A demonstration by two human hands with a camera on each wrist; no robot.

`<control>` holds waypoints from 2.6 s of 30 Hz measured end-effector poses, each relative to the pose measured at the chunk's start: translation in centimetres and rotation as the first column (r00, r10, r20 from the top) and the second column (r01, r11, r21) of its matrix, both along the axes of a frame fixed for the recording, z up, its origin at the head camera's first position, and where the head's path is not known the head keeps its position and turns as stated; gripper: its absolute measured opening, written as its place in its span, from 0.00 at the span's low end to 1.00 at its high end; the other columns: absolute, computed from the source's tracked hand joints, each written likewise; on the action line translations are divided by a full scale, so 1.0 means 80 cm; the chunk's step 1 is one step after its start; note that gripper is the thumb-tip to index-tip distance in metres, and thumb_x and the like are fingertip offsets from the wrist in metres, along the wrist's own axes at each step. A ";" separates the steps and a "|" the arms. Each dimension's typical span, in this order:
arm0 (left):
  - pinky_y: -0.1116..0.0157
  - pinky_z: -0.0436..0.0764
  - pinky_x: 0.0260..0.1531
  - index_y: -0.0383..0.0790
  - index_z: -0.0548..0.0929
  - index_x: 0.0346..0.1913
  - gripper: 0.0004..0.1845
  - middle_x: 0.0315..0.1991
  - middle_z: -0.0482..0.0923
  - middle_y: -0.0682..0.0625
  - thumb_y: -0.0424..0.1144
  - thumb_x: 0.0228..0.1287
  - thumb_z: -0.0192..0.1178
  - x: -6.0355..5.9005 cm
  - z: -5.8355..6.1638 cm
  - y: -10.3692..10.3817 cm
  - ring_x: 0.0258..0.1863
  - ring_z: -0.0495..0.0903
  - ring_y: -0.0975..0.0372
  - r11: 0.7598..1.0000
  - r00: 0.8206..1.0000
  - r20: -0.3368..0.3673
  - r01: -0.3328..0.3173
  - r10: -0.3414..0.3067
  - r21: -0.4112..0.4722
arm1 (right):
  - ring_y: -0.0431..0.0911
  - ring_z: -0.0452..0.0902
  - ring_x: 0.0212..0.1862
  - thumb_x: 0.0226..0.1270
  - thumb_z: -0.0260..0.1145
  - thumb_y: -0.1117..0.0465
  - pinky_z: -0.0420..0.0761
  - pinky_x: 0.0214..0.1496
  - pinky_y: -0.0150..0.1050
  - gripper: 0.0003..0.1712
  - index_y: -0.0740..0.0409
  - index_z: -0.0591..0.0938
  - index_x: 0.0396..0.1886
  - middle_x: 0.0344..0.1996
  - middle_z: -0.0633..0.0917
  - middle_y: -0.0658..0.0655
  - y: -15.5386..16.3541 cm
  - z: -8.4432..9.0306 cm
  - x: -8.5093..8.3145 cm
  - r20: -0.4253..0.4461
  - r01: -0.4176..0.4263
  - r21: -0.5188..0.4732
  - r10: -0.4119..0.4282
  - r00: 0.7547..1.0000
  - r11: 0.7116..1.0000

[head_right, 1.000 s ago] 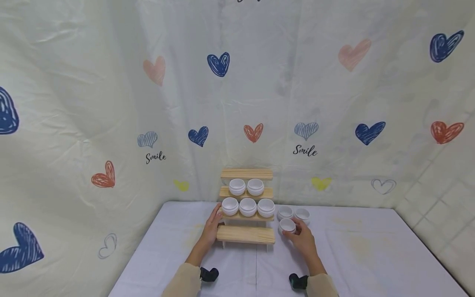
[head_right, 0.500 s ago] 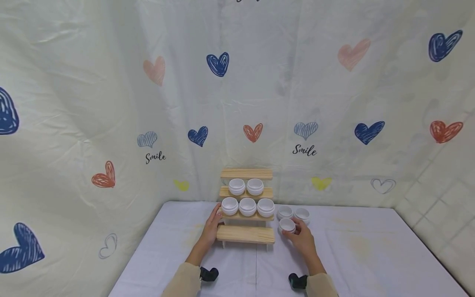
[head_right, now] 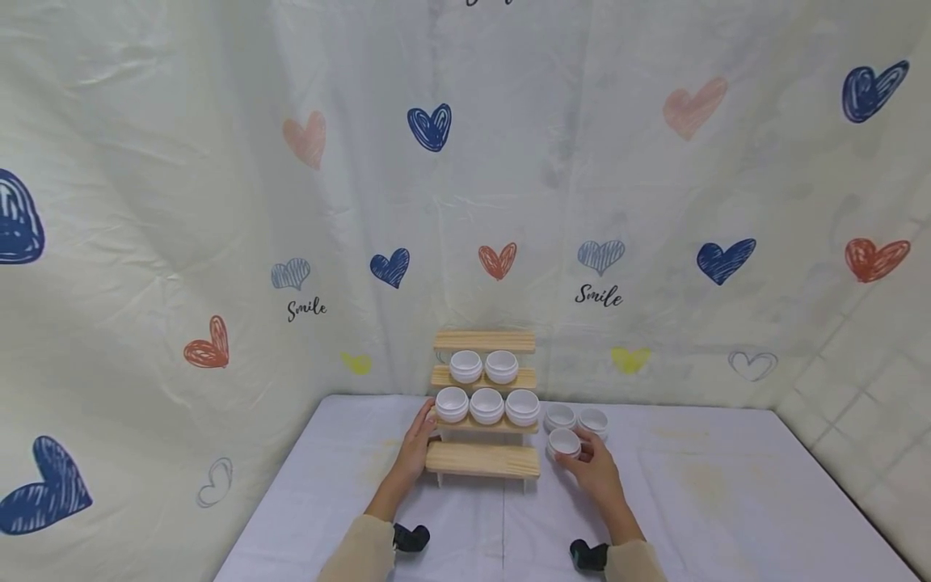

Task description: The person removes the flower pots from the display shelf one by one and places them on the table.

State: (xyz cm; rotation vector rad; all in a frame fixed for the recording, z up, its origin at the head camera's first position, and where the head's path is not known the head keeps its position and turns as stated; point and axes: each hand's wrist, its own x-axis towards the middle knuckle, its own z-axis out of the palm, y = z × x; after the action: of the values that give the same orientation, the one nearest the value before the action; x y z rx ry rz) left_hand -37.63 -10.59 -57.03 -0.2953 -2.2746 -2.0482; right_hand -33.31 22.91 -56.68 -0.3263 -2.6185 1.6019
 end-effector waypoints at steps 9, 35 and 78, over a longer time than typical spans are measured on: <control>0.45 0.70 0.70 0.59 0.61 0.79 0.26 0.81 0.59 0.50 0.53 0.84 0.41 -0.003 -0.005 0.000 0.78 0.60 0.49 1.000 1.000 -0.005 0.026 -0.026 -0.001 | 0.65 0.69 0.64 0.73 0.63 0.54 0.79 0.56 0.49 0.38 0.67 0.61 0.74 0.64 0.70 0.73 -0.006 0.012 0.019 -0.029 0.117 -0.048 -0.118 0.993 0.992; 0.42 0.68 0.71 0.66 0.62 0.78 0.25 0.80 0.60 0.52 0.54 0.83 0.41 -0.003 -0.006 -0.002 0.78 0.61 0.50 1.000 1.000 0.017 0.010 -0.010 -0.014 | 0.59 0.67 0.65 0.66 0.73 0.59 0.71 0.68 0.55 0.37 0.63 0.67 0.71 0.67 0.71 0.65 -0.072 0.105 -0.009 -0.258 -0.142 -0.017 0.133 0.957 0.990; 0.46 0.73 0.67 0.63 0.60 0.79 0.25 0.80 0.59 0.50 0.53 0.84 0.40 -0.001 -0.004 0.000 0.75 0.64 0.49 0.999 0.999 0.006 0.033 -0.033 0.004 | 0.51 0.75 0.59 0.64 0.76 0.49 0.73 0.53 0.35 0.40 0.53 0.68 0.70 0.58 0.82 0.63 -0.076 0.073 -0.020 -0.271 -0.117 -0.047 0.100 0.957 0.992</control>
State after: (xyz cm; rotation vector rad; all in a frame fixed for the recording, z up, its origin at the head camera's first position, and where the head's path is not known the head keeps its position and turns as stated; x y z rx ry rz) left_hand -37.73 -10.60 -57.33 -0.3283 -2.2836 -2.0721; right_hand -34.92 16.83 -50.85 0.0329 -2.4225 1.6318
